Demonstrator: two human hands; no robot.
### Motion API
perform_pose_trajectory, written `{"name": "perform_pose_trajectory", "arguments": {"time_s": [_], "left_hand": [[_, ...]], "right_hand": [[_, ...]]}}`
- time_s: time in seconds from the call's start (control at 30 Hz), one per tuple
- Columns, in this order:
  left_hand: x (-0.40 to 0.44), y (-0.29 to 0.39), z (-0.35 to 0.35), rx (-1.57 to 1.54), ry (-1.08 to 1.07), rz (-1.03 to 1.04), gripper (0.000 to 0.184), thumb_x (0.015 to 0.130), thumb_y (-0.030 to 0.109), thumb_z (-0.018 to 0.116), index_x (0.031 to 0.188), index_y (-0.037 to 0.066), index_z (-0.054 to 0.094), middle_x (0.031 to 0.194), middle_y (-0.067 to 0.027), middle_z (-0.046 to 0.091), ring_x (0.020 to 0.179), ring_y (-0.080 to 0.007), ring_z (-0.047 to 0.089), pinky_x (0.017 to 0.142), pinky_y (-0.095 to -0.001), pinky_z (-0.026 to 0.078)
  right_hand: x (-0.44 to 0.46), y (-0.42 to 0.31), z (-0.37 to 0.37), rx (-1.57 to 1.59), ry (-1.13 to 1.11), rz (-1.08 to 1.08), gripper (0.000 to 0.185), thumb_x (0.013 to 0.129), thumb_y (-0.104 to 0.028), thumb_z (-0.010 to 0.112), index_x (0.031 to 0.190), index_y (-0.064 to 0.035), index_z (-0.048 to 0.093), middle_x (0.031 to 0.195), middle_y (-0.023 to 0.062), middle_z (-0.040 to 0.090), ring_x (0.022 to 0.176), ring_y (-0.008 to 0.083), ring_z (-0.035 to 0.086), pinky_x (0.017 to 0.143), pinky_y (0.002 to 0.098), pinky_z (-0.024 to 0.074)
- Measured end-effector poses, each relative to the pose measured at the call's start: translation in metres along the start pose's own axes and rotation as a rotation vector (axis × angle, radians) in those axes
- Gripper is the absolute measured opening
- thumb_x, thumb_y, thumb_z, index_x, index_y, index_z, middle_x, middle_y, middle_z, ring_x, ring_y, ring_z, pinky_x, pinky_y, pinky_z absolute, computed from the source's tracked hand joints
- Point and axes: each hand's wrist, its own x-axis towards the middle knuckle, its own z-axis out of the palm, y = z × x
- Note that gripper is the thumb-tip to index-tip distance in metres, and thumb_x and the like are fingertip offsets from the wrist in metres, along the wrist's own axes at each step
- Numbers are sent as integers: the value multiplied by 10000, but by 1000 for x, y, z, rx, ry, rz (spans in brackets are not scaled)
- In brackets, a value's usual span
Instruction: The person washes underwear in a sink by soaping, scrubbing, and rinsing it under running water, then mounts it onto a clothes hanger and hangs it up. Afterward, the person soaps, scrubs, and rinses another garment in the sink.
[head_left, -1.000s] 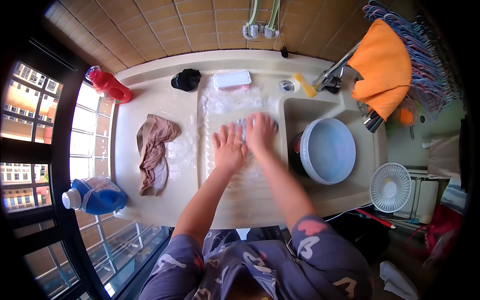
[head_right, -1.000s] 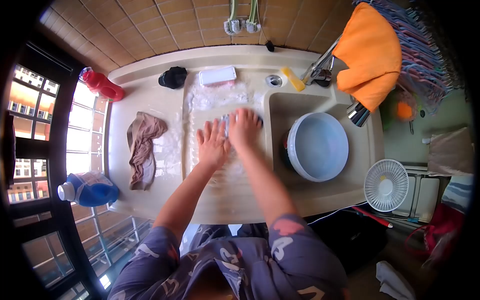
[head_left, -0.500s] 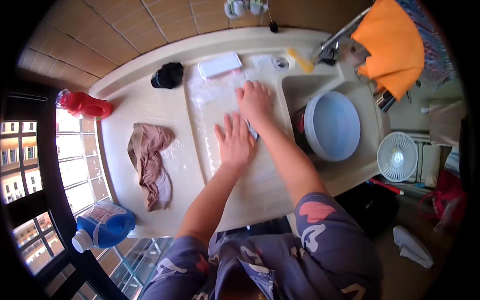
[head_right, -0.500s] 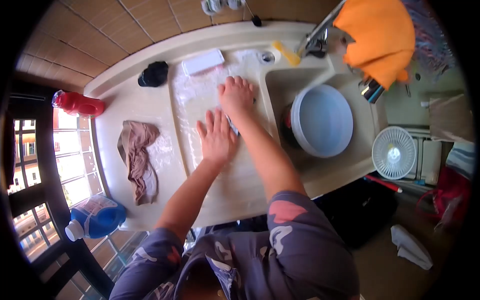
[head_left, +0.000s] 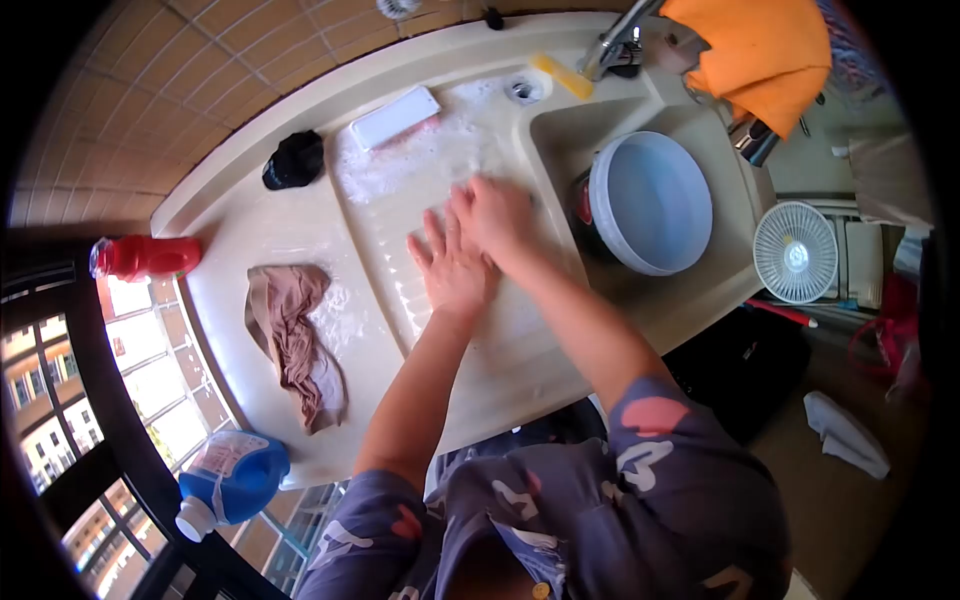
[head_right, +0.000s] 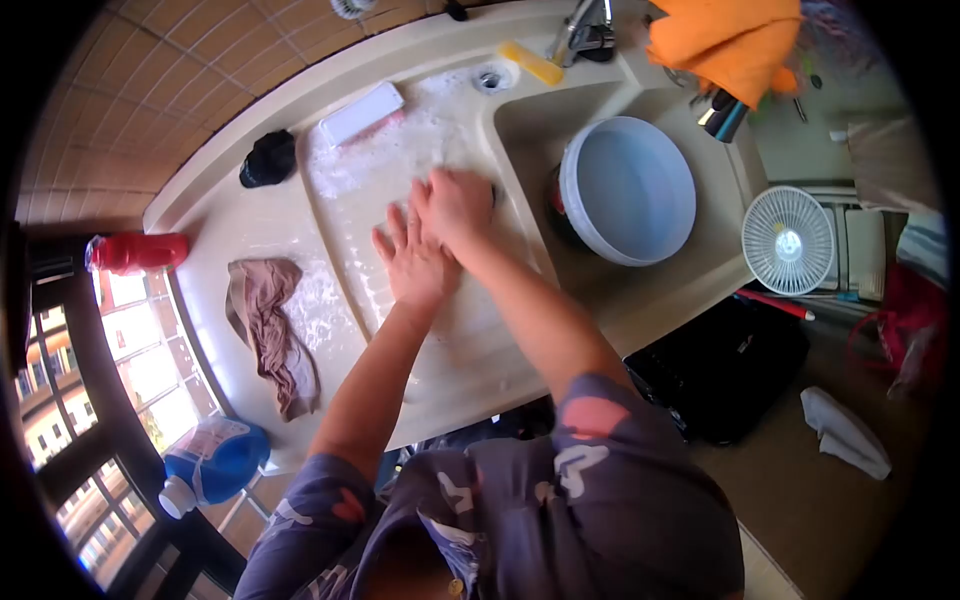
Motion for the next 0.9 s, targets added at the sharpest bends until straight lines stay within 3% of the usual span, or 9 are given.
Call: {"name": "perform_pose_trajectory", "arguments": {"time_s": [0.1,0.23,0.3,0.4,0.63,0.7,0.77,0.83,0.9], "left_hand": [[4,5,-5,121,-157,-30,667,950,380,380,1549,133,222,1621,-83,166,1493,-388,63,1166,-617,15],[8,2,2,53,-124,-62,658,943,339,413,1540,120,243,1617,-73,195,1496,-373,76,1166,-615,24],[10,8,4,79,-126,-108,635,949,322,415,1531,121,261,1614,-74,209,1496,-363,87,1171,-605,13],[6,7,13,83,-30,-63,668,943,355,411,1537,101,241,1626,-71,170,1498,-361,78,1170,-597,2],[10,10,10,158,-86,-114,678,929,318,435,1537,93,239,1619,-51,191,1499,-330,95,1189,-541,41],[13,20,4,148,-71,-139,602,959,282,383,1519,86,279,1607,-51,227,1490,-323,139,1187,-536,74],[12,15,12,140,15,-135,565,971,277,364,1499,77,321,1597,-56,253,1482,-317,174,1185,-529,84],[14,16,15,163,65,-142,556,967,265,378,1488,73,346,1586,-53,282,1479,-304,189,1187,-513,94],[12,16,14,144,64,-145,558,961,253,394,1487,73,348,1582,-53,291,1476,-305,197,1190,-504,94]], "right_hand": [[-43,18,-42,83,-91,-370,327,874,-295,629,609,-106,595,625,97,629,586,313,620,550,469,450],[20,21,-8,41,-105,-456,316,888,-284,585,626,-115,637,630,95,635,624,310,625,688,463,450],[46,19,18,-46,46,-233,342,899,-318,560,635,-115,635,673,100,649,681,336,630,721,468,460],[3,15,4,44,-38,-115,281,864,-310,610,660,-120,644,686,101,654,638,311,627,630,442,484],[15,32,-9,190,25,-525,310,810,-256,652,537,-119,598,560,89,600,519,278,602,512,416,445],[34,27,2,204,76,-458,359,852,-292,630,541,-115,602,576,96,610,541,276,612,513,414,446],[41,24,-5,410,74,59,438,898,-337,605,530,-101,588,591,108,618,578,306,614,522,409,451],[49,44,-12,579,-60,180,392,940,-361,558,690,-78,663,692,123,672,665,303,647,656,420,504],[41,74,-40,1137,-90,431,333,955,-340,563,796,-66,665,756,65,679,665,222,636,660,378,506]]}}
